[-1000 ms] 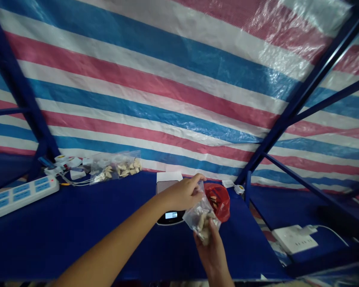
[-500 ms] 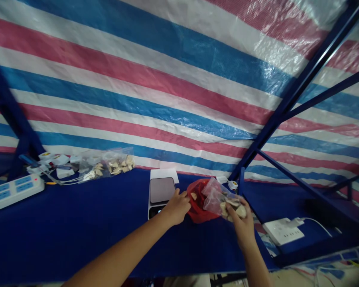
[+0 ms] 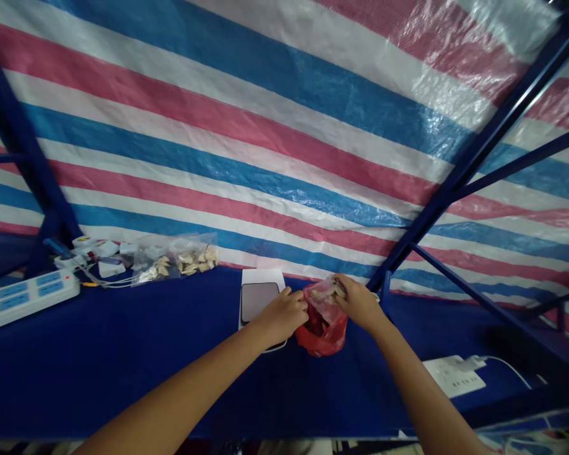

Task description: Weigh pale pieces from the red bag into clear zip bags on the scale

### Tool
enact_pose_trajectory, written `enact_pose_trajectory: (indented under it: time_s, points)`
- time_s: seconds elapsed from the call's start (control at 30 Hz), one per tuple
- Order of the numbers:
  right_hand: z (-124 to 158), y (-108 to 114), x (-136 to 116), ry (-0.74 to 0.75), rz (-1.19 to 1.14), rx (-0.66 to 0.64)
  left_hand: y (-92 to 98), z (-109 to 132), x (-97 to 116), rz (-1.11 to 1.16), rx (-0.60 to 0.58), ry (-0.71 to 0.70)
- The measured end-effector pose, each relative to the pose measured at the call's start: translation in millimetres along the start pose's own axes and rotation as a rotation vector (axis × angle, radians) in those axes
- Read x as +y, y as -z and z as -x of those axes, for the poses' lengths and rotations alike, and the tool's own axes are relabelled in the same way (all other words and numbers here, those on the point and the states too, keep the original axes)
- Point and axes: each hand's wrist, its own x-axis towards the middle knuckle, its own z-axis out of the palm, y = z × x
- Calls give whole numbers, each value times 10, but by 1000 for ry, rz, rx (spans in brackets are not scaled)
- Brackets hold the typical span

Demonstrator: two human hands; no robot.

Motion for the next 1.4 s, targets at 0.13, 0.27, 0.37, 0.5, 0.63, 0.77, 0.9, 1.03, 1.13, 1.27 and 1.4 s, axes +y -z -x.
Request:
enact_pose_trajectory:
  time_s: [0.13, 0.27, 0.37, 0.5, 0.63, 0.77, 0.9, 1.03, 1.13, 1.27, 1.4]
  points:
    - [-31, -94, -138, 87, 121, -149, 9, 47, -55, 30, -15, 101]
    - [4, 34, -158, 61, 242, -275, 114, 97, -94, 70, -97, 193]
    - [-3, 181, -158, 50, 260, -315, 193, 113, -106, 132, -154, 280]
    - [-39, 167, -214, 77, 251, -357, 226, 107, -82, 215, -130, 319]
    - [-53, 33, -226, 46, 151, -364, 203, 97, -37, 251, -87, 281]
    - [-30, 43, -139, -20, -11, -371, 193, 97, -2, 275, -77, 270]
    - [-44, 75, -55, -5, -63, -313, 169, 90, 15, 292, -55, 265]
    - [-83, 15, -28, -20, -53, -353, 134, 71, 25, 296, -39, 232]
    - [-76, 17, 5, -56, -47, -242, 150, 79, 47, 328, -27, 261]
    - [-8, 179, 39, -24, -79, -145, 200, 148, 86, 393, 20, 293]
    - [100, 495, -72, 17, -186, -78, 236, 246, 90, 523, 169, 320]
